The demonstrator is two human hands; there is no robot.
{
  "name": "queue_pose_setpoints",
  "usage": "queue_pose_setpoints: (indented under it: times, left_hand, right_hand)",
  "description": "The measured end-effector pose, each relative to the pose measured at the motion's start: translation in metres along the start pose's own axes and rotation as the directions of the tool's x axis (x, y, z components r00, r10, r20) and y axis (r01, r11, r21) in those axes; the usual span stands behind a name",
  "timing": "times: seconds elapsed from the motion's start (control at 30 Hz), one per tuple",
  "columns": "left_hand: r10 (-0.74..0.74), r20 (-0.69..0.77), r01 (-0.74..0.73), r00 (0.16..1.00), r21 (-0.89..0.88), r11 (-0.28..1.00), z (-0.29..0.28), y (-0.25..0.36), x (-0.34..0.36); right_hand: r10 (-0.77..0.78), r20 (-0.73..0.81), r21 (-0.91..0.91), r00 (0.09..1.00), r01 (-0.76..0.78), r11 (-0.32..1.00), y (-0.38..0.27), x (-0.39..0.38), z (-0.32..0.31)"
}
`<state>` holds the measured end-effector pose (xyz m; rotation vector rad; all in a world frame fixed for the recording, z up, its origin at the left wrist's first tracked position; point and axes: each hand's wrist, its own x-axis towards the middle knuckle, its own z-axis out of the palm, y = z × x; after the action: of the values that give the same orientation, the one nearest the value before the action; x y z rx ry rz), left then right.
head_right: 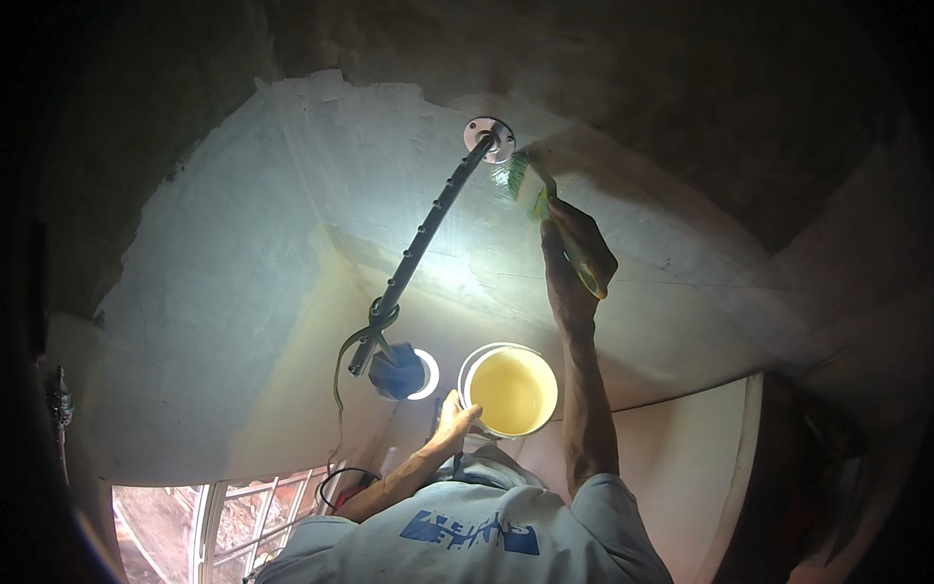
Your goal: The person paints a ceiling with a brush and a bucket of paint. They repeatedly dip the brush into the bucket and apply paint to the ceiling surface, then place the bucket on a nearby shelf.
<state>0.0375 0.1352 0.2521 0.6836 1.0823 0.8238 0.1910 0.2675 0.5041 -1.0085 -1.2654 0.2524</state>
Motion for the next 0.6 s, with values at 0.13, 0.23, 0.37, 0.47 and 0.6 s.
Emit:
queue_pose_setpoints:
  times: [0.13, 0.23, 0.37, 0.47, 0.6]
  left_hand:
    - [-0.013, -0.021, 0.013, 1.000, 0.014, 1.000, 0.000, 0.003, 0.000]
    - [-0.027, -0.032, 0.027, 0.999, -0.001, 1.000, 0.001, 0.007, -0.001]
    - [-0.009, -0.037, 0.008, 0.999, -0.015, 1.000, 0.000, 0.000, 0.003]
    - [-0.013, -0.024, 0.013, 1.000, 0.002, 1.000, -0.001, -0.005, 0.007]
    - [0.020, -0.007, -0.020, 1.000, -0.032, 0.999, -0.003, -0.006, 0.008]
  right_hand:
    - [-0.040, 0.008, -0.045, 0.999, 0.041, 0.998, 0.000, 0.005, -0.004]
    - [-0.068, 0.026, -0.092, 0.997, 0.071, 0.993, -0.005, 0.011, -0.005]
    - [-0.042, 0.047, -0.106, 0.998, 0.047, 0.993, -0.012, 0.018, -0.007]
    - [-0.046, 0.062, -0.133, 0.997, 0.054, 0.990, -0.017, 0.022, -0.011]
    - [-0.113, 0.116, -0.154, 0.987, 0.130, 0.979, -0.020, 0.033, -0.014]
